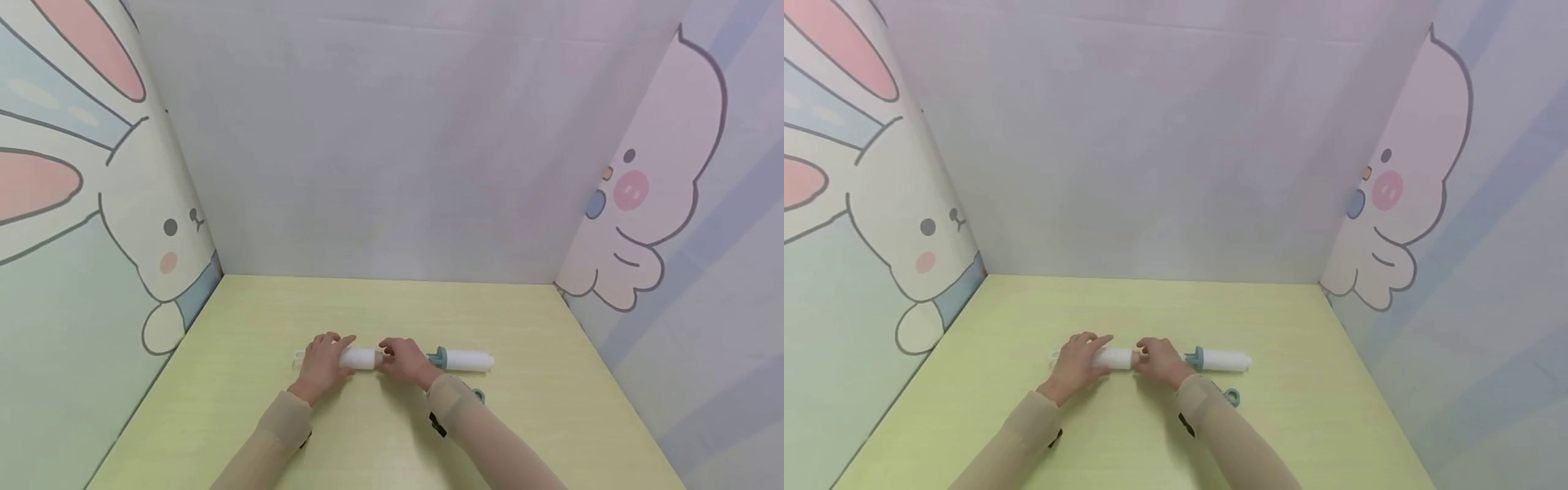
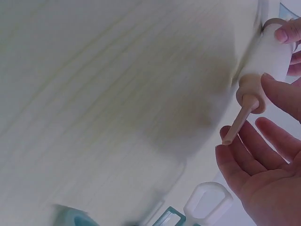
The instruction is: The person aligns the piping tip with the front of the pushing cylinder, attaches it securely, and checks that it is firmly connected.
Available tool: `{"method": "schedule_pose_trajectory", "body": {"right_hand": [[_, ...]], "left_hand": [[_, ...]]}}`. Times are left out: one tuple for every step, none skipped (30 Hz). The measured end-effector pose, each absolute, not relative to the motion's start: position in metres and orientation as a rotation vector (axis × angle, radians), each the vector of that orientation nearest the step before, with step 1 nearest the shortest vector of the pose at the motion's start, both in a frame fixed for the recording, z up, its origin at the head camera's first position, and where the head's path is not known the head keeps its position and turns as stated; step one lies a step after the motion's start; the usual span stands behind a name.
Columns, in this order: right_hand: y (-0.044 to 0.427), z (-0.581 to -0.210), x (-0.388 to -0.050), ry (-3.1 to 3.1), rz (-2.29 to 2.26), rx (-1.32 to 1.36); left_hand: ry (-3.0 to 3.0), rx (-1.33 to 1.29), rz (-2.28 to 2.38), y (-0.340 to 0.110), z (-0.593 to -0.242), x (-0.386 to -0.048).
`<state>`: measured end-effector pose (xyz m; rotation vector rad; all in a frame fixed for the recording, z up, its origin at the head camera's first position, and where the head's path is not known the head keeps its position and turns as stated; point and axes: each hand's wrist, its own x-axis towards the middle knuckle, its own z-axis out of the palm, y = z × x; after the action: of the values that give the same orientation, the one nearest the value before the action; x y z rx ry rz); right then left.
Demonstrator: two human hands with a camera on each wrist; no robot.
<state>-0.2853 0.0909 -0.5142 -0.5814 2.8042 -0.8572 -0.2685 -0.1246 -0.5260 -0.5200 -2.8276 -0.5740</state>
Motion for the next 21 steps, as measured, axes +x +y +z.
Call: {"method": "schedule_pose_trajectory", "body": {"right_hand": [[0.091,-0.514,-0.285,2.805,-0.86,-0.581],[0.092,-0.513,-0.286,2.805,-0.865,-0.581],[0.093,-0.512,-0.286,2.806,-0.867,-0.588],[0.093,-0.512,-0.286,2.805,-0.875,-0.596],[0.094,-0.511,-0.286,2.805,-0.886,-0.612],[0.095,-0.51,-0.286,2.807,-0.891,-0.623],[0.097,-0.51,-0.286,2.812,-0.891,-0.625],[0.099,-0.51,-0.285,2.821,-0.892,-0.627],[0.101,-0.509,-0.285,2.828,-0.896,-0.628],[0.104,-0.508,-0.285,2.834,-0.9,-0.632],[0.106,-0.506,-0.284,2.839,-0.911,-0.632],[0.108,-0.504,-0.284,2.844,-0.92,-0.632],[0.111,-0.501,-0.283,2.851,-0.932,-0.635],[0.114,-0.498,-0.283,2.854,-0.952,-0.645],[0.116,-0.495,-0.283,2.853,-0.973,-0.654],[0.119,-0.492,-0.283,2.857,-0.989,-0.674],[0.121,-0.488,-0.283,2.858,-1.01,-0.683],[0.124,-0.485,-0.284,2.863,-1.025,-0.692],[0.127,-0.482,-0.285,2.867,-1.045,-0.699],[0.13,-0.479,-0.285,2.869,-1.065,-0.703],[0.133,-0.476,-0.286,2.875,-1.083,-0.703]], "left_hand": [[-2.829,-0.515,-0.578,-0.124,-0.525,-0.269],[-2.831,-0.509,-0.573,-0.124,-0.525,-0.27],[-2.833,-0.506,-0.572,-0.123,-0.524,-0.27],[-2.833,-0.505,-0.57,-0.123,-0.523,-0.27],[-2.831,-0.507,-0.564,-0.123,-0.523,-0.27],[-2.826,-0.511,-0.561,-0.122,-0.523,-0.27],[-2.822,-0.52,-0.56,-0.121,-0.523,-0.271],[-2.813,-0.533,-0.561,-0.119,-0.523,-0.271],[-2.804,-0.546,-0.561,-0.118,-0.522,-0.271],[-2.796,-0.557,-0.561,-0.116,-0.522,-0.271],[-2.785,-0.57,-0.558,-0.115,-0.521,-0.271],[-2.774,-0.583,-0.559,-0.113,-0.52,-0.271],[-2.765,-0.595,-0.555,-0.111,-0.519,-0.271],[-2.757,-0.607,-0.556,-0.109,-0.518,-0.272],[-2.749,-0.618,-0.554,-0.106,-0.516,-0.272],[-2.74,-0.629,-0.554,-0.104,-0.515,-0.272],[-2.733,-0.638,-0.553,-0.101,-0.513,-0.272],[-2.731,-0.646,-0.561,-0.098,-0.512,-0.272],[-2.73,-0.652,-0.554,-0.096,-0.51,-0.272],[-2.731,-0.654,-0.552,-0.092,-0.509,-0.271],[-2.729,-0.658,-0.552,-0.089,-0.509,-0.271]]}}
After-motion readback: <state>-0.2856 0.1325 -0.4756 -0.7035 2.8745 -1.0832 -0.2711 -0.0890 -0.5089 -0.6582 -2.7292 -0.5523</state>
